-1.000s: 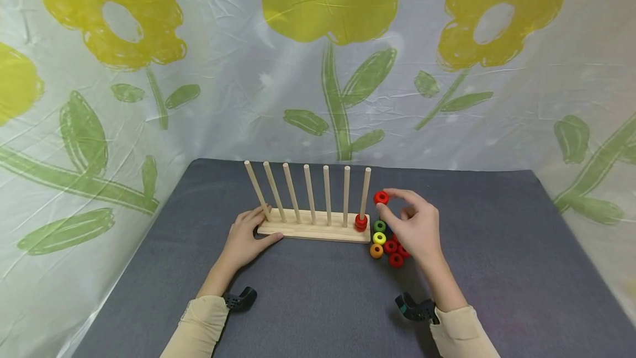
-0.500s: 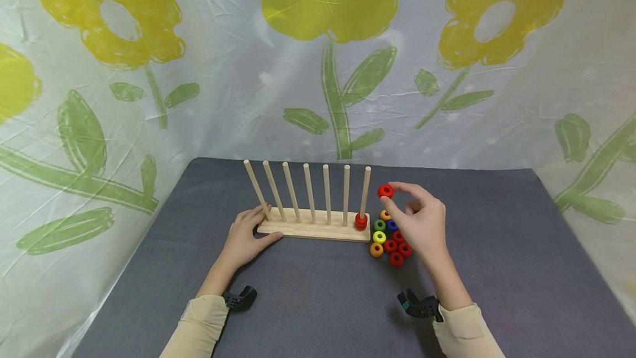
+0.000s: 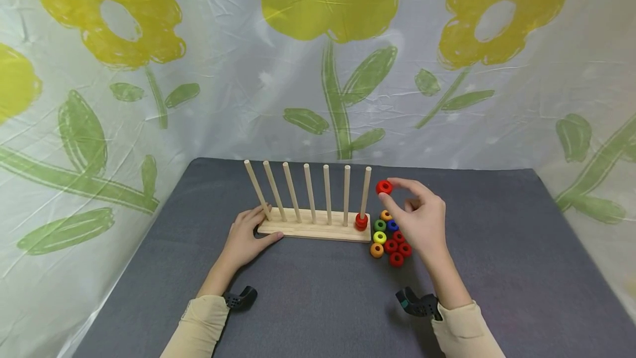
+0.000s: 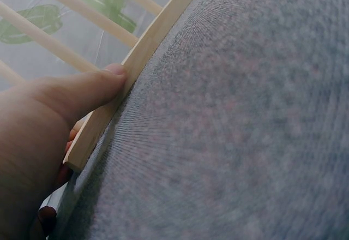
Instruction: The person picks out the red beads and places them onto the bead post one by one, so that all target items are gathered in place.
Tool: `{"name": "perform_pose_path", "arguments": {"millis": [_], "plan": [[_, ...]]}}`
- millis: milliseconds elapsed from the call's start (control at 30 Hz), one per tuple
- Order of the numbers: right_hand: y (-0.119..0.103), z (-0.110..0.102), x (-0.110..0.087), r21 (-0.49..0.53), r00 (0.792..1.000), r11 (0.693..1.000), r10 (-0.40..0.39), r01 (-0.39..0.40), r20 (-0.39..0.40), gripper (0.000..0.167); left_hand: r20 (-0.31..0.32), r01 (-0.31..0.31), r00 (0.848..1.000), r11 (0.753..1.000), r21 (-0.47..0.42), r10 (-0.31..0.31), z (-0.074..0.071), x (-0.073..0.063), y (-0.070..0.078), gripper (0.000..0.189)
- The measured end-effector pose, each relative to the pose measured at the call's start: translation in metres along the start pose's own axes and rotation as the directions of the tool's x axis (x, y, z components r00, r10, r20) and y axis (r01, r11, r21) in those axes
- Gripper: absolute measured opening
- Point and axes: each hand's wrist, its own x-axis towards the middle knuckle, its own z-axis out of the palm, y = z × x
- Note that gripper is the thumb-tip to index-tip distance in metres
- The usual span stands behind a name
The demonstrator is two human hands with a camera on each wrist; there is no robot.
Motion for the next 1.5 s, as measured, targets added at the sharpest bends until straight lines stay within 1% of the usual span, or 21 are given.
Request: {"name": "perform_pose_path", "arguments": {"millis": [500,900,1233,1500], "plan": [[-0.009,0.001,0.006,0.007,1.000,1.000,-0.023,0.023,-0.011,0.026,0.001,0.000,1.000,1.000,0.001,0.000,-0.001,-0.001,0.001,0.078],[-0.011,0.002,0.009,0.021,0.999,0.999,-0.041,0.041,-0.017,0.027,-0.001,-0.001,1.000,1.000,0.003,0.001,0.000,0.000,0.000,0.078],[-0.012,0.003,0.012,0.031,0.999,0.998,-0.050,0.051,-0.018,0.032,-0.005,-0.007,1.000,1.000,0.008,0.007,0.000,0.000,0.000,0.078],[-0.014,0.003,0.013,0.041,0.998,0.997,-0.063,0.064,-0.020,0.029,-0.005,-0.013,1.000,1.000,0.019,0.013,0.001,0.000,-0.001,0.079]]}}
